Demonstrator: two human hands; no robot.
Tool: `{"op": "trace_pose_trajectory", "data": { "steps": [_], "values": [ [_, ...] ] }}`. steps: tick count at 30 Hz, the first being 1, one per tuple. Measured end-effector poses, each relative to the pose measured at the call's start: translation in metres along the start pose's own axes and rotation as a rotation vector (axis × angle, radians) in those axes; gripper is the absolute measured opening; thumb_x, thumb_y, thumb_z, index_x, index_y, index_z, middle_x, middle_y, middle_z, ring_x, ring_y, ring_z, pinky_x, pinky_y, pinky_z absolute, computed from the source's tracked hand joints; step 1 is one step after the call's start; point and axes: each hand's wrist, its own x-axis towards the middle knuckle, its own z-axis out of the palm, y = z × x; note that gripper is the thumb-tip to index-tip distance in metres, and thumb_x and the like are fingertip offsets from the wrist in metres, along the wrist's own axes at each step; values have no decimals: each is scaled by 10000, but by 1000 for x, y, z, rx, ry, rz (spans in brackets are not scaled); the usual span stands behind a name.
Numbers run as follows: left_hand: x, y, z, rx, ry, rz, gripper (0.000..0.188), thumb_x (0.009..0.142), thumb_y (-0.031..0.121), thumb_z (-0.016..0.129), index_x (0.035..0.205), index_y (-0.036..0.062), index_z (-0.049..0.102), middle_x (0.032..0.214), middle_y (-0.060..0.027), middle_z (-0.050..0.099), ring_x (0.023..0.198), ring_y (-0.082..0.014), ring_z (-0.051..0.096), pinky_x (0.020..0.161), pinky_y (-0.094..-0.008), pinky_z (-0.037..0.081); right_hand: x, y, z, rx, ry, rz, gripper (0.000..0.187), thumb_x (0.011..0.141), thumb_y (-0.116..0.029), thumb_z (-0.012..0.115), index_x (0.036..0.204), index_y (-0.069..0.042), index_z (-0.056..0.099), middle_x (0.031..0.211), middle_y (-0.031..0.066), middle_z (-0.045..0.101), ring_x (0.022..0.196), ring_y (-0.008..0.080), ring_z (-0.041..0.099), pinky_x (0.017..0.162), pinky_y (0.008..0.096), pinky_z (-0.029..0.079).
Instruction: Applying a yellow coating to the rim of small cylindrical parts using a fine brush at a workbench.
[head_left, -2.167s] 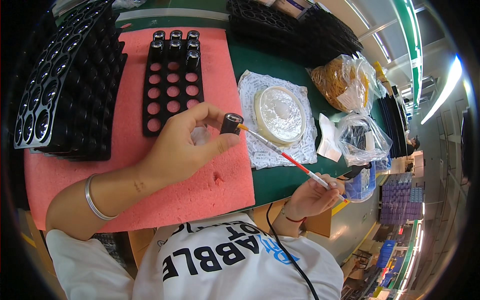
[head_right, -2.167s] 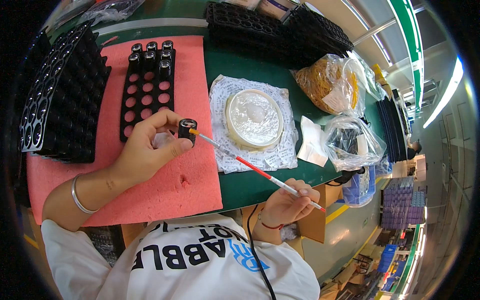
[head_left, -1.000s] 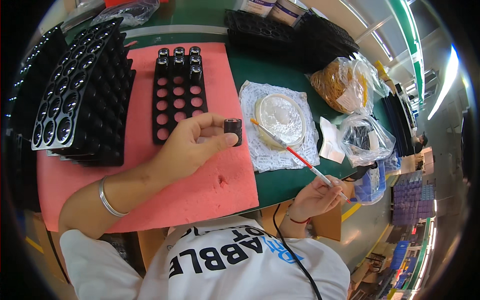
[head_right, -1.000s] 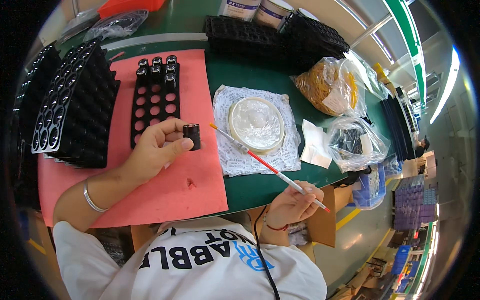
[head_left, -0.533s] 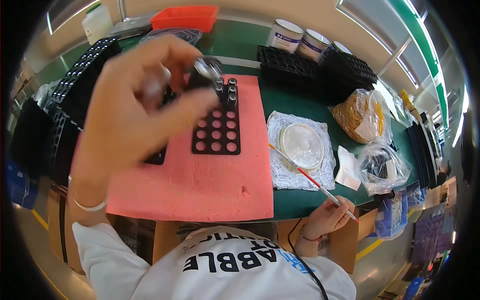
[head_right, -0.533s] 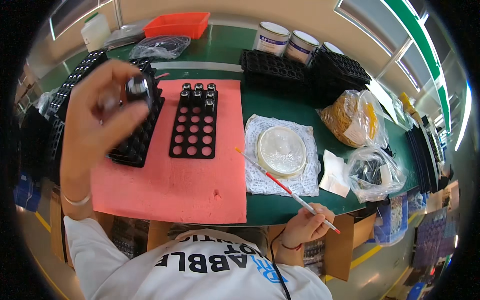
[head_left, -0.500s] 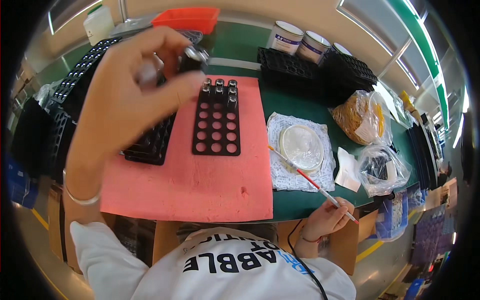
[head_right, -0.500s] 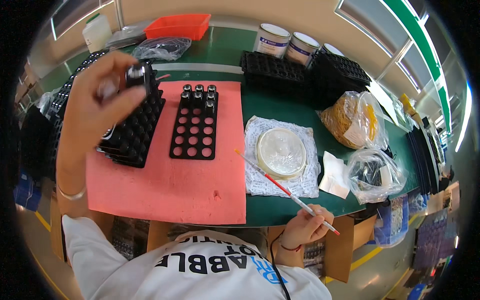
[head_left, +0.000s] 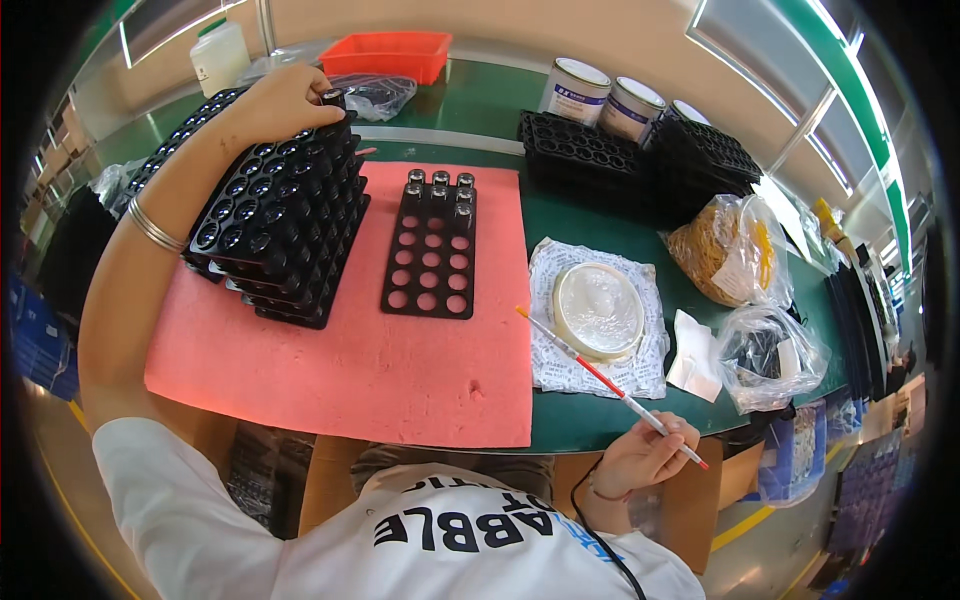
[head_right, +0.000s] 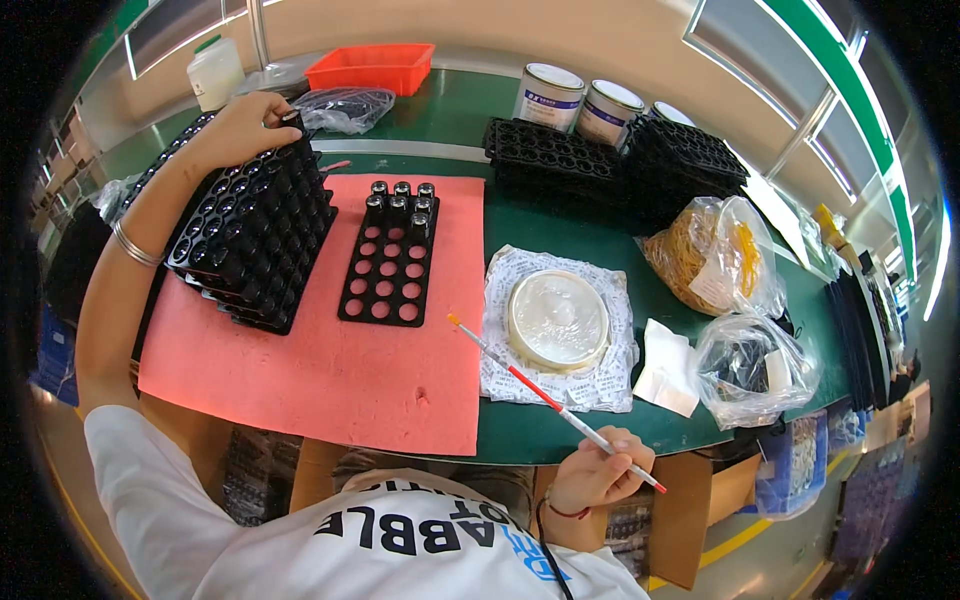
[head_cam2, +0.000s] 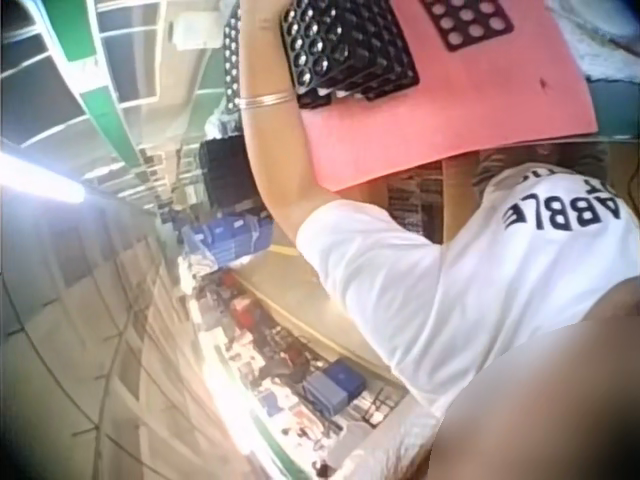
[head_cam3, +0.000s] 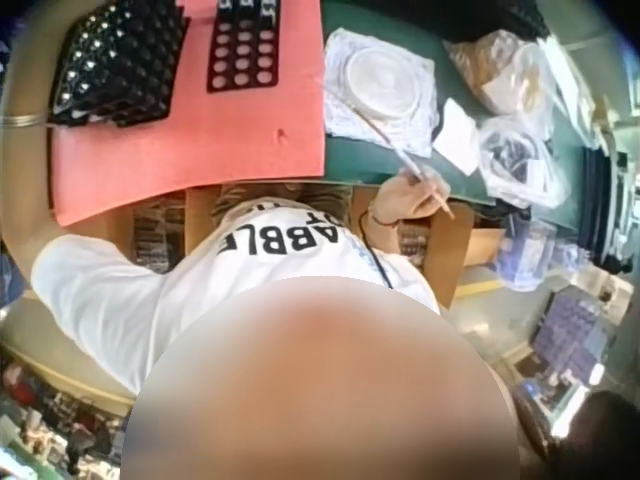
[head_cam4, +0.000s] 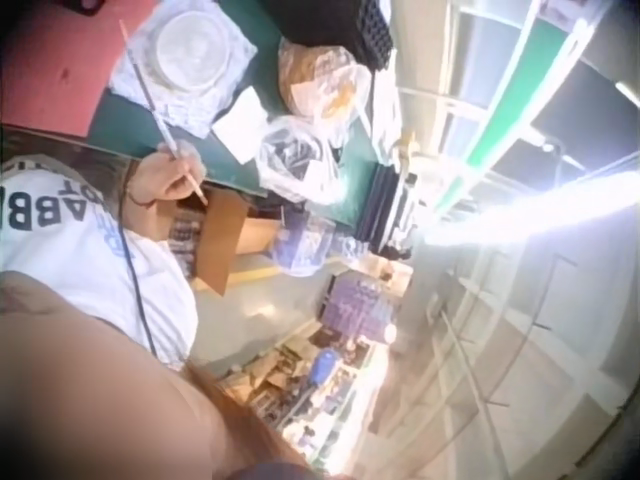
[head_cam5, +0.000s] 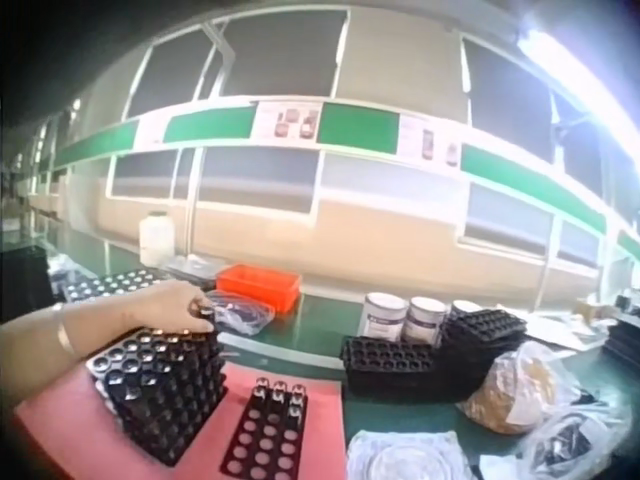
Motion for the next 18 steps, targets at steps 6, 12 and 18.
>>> {"op": "trace_pose_trajectory", "data": {
  "steps": [6, 12, 18],
  "values": [
    [6, -9, 1, -68, -18, 30, 336, 685, 241, 638, 853, -41, 565, 672, -94, 568, 639, -158, 534, 609, -276, 417, 0, -2, 1, 30, -12, -8, 181, 848, -223, 485, 846, -48, 442, 708, 53, 474, 556, 121, 429, 443, 200, 351],
    [12, -12, -5, -48, -129, 8, 331, 692, 234, 625, 871, -34, 551, 701, -56, 524, 685, -133, 487, 637, -268, 397, 1, -1, 0, 42, -28, -34, 184, 842, -221, 493, 837, -43, 445, 705, 57, 478, 543, 124, 431, 440, 201, 353],
    [14, -8, -8, 70, -133, 46, 319, 671, 230, 640, 829, -34, 556, 676, -39, 494, 646, -118, 452, 583, -258, 373, 1, -1, 0, 47, -43, -41, 202, 833, -223, 513, 817, -29, 455, 704, 61, 495, 523, 130, 451, 448, 199, 367]
  ]
}}
